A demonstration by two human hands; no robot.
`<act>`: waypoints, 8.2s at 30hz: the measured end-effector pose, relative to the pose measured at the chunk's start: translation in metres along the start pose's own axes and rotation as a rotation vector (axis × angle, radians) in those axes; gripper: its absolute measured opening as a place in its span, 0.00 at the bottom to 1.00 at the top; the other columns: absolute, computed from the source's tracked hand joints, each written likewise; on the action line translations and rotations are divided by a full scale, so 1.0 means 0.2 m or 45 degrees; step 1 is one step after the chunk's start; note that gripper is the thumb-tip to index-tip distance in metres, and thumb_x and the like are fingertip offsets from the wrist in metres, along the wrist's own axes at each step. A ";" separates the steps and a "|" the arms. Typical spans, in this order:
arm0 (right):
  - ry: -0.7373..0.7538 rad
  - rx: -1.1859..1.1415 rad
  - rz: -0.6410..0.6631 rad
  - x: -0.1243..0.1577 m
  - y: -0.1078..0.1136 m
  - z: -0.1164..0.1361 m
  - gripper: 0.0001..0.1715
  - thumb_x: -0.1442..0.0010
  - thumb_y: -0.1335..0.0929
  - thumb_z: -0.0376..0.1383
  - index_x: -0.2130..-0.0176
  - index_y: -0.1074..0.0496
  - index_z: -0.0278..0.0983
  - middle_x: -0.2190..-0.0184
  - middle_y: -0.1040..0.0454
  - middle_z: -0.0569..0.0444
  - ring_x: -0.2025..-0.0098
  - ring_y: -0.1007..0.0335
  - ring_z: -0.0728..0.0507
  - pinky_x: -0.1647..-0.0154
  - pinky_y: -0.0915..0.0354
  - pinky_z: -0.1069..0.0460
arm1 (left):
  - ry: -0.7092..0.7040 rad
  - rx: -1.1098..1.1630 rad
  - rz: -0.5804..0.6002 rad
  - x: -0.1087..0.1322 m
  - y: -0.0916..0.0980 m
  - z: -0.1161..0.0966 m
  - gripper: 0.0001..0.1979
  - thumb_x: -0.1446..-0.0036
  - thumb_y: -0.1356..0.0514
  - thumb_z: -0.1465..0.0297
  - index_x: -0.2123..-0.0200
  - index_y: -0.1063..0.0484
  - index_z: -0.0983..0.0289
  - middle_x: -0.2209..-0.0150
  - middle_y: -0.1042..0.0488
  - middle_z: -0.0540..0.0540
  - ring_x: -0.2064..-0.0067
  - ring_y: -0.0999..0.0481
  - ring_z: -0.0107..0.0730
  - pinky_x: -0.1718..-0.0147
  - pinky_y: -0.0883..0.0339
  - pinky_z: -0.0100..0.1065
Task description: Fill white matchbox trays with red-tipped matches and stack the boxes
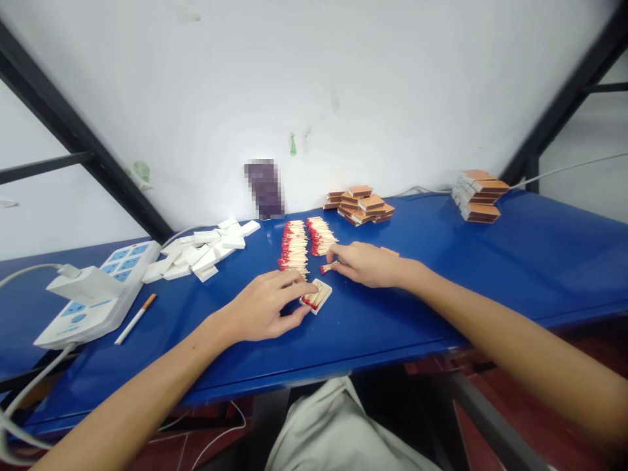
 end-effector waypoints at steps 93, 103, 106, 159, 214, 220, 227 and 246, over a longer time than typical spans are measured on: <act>0.282 -0.067 -0.098 -0.02 0.00 -0.01 0.09 0.43 0.31 0.29 0.63 0.22 0.37 0.65 0.21 0.52 0.65 0.30 0.46 0.64 0.42 0.53 | 0.001 -0.003 0.001 0.00 -0.01 0.00 0.12 0.34 0.46 0.68 0.50 0.28 0.62 0.55 0.24 0.57 0.56 0.24 0.36 0.57 0.31 0.36; 0.348 -0.298 -0.119 0.00 0.04 0.05 0.09 0.44 0.31 0.28 0.63 0.21 0.35 0.70 0.23 0.56 0.71 0.34 0.50 0.68 0.43 0.55 | 0.016 0.046 0.002 -0.01 0.00 0.00 0.09 0.35 0.45 0.68 0.59 0.26 0.63 0.60 0.25 0.56 0.59 0.25 0.34 0.59 0.32 0.34; 0.378 -0.399 -0.138 0.02 0.05 0.08 0.08 0.44 0.30 0.29 0.63 0.21 0.35 0.71 0.24 0.56 0.72 0.34 0.51 0.68 0.42 0.55 | 0.000 0.037 -0.041 -0.01 0.00 0.00 0.08 0.38 0.41 0.65 0.60 0.26 0.63 0.60 0.24 0.55 0.60 0.24 0.34 0.60 0.32 0.34; 0.581 -0.532 -0.139 0.02 -0.01 0.13 0.06 0.43 0.30 0.28 0.66 0.21 0.35 0.70 0.21 0.56 0.70 0.30 0.51 0.66 0.37 0.56 | -0.048 0.079 -0.069 -0.01 -0.01 0.01 0.05 0.37 0.41 0.69 0.59 0.26 0.63 0.61 0.21 0.54 0.60 0.22 0.34 0.58 0.31 0.35; 0.590 -0.568 -0.075 0.03 -0.03 0.12 0.05 0.44 0.30 0.29 0.65 0.23 0.35 0.71 0.28 0.57 0.70 0.34 0.51 0.67 0.38 0.55 | -0.098 0.037 -0.096 -0.01 -0.02 0.00 0.08 0.36 0.42 0.68 0.57 0.24 0.62 0.58 0.20 0.55 0.58 0.21 0.34 0.57 0.28 0.34; 0.566 -0.538 -0.106 0.02 -0.03 0.10 0.04 0.44 0.30 0.29 0.66 0.23 0.35 0.71 0.30 0.57 0.71 0.36 0.51 0.68 0.40 0.55 | -0.100 0.020 -0.097 -0.01 -0.02 0.01 0.09 0.35 0.42 0.68 0.56 0.24 0.63 0.57 0.20 0.56 0.57 0.21 0.35 0.57 0.28 0.34; 0.564 -0.554 -0.042 0.01 -0.03 0.10 0.06 0.40 0.30 0.33 0.63 0.21 0.35 0.72 0.30 0.57 0.71 0.37 0.51 0.69 0.41 0.55 | -0.083 0.030 -0.105 -0.01 -0.02 0.00 0.11 0.37 0.42 0.70 0.53 0.25 0.62 0.58 0.20 0.56 0.58 0.20 0.34 0.57 0.28 0.35; -0.110 0.295 -0.223 0.08 0.14 -0.14 0.11 0.35 0.36 0.38 0.59 0.27 0.36 0.60 0.22 0.44 0.59 0.28 0.39 0.64 0.41 0.50 | -0.033 0.033 -0.042 0.00 -0.02 0.01 0.14 0.34 0.45 0.70 0.48 0.26 0.62 0.54 0.22 0.58 0.55 0.22 0.36 0.54 0.28 0.36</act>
Point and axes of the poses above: each hand's wrist, its own x-axis away from the middle knuckle, its own y-axis out of the back of the hand, z = x × y, the point moved 2 cm from there along -x, towards the middle knuckle
